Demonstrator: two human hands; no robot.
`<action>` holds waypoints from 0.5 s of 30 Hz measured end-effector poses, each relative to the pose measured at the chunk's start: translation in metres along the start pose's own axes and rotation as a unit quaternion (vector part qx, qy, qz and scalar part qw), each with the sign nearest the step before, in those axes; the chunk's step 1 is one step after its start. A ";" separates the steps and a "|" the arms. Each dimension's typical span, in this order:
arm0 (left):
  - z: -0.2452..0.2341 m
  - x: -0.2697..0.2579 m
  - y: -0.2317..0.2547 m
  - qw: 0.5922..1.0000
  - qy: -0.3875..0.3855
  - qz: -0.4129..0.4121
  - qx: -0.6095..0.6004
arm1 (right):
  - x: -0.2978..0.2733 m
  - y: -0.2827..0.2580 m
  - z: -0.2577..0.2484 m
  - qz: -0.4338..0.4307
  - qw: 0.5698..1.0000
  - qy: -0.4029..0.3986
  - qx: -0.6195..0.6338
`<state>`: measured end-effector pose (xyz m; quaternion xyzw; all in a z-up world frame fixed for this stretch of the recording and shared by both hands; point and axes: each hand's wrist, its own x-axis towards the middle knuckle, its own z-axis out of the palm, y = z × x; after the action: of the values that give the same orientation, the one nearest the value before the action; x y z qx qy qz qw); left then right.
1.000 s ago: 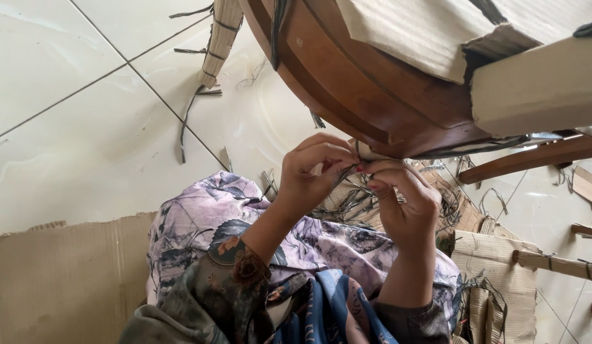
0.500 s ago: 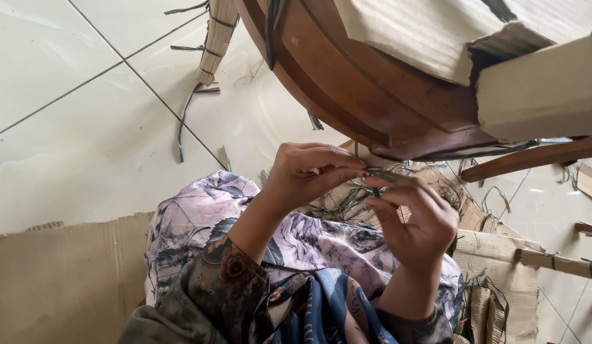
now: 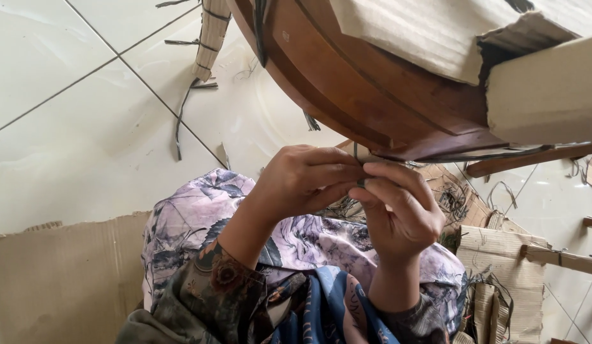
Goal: Wrapping wooden furniture legs with cardboard and securing them with wire for protection.
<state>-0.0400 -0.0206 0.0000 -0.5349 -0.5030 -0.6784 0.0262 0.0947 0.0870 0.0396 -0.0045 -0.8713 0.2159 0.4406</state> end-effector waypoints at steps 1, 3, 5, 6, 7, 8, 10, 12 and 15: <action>0.005 -0.002 -0.003 1.000 -0.001 0.000 0.000 | 0.000 0.000 0.001 0.000 1.000 0.001 0.000; 0.015 -0.007 -0.009 0.998 0.037 -0.030 -0.040 | 0.000 0.000 0.002 0.026 1.000 0.010 0.011; 0.016 -0.005 -0.007 0.997 0.043 -0.037 -0.045 | -0.001 -0.003 0.002 0.033 0.999 0.012 0.000; 0.017 -0.004 -0.006 0.996 0.050 -0.044 -0.051 | -0.002 -0.005 0.001 0.040 0.999 0.014 -0.011; 0.017 -0.004 -0.006 0.996 0.050 -0.044 -0.052 | -0.001 -0.006 0.001 0.040 0.999 0.014 -0.012; 0.016 -0.005 -0.006 0.996 0.057 -0.050 -0.049 | -0.001 -0.006 0.000 0.049 0.999 0.011 -0.014; 0.016 -0.005 -0.004 0.995 0.065 -0.055 -0.047 | -0.005 -0.004 -0.001 0.058 0.998 0.009 -0.017; 0.015 -0.006 -0.003 0.994 0.079 -0.063 -0.035 | -0.014 0.002 -0.001 0.043 0.999 0.018 -0.015; 0.013 -0.001 0.006 0.993 0.091 -0.072 -0.008 | -0.019 0.007 0.004 0.017 0.999 0.040 -0.017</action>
<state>-0.0271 -0.0151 0.0027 -0.4336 -0.5305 -0.7282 0.0185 0.1015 0.0881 0.0201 -0.0357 -0.8563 0.2083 0.4712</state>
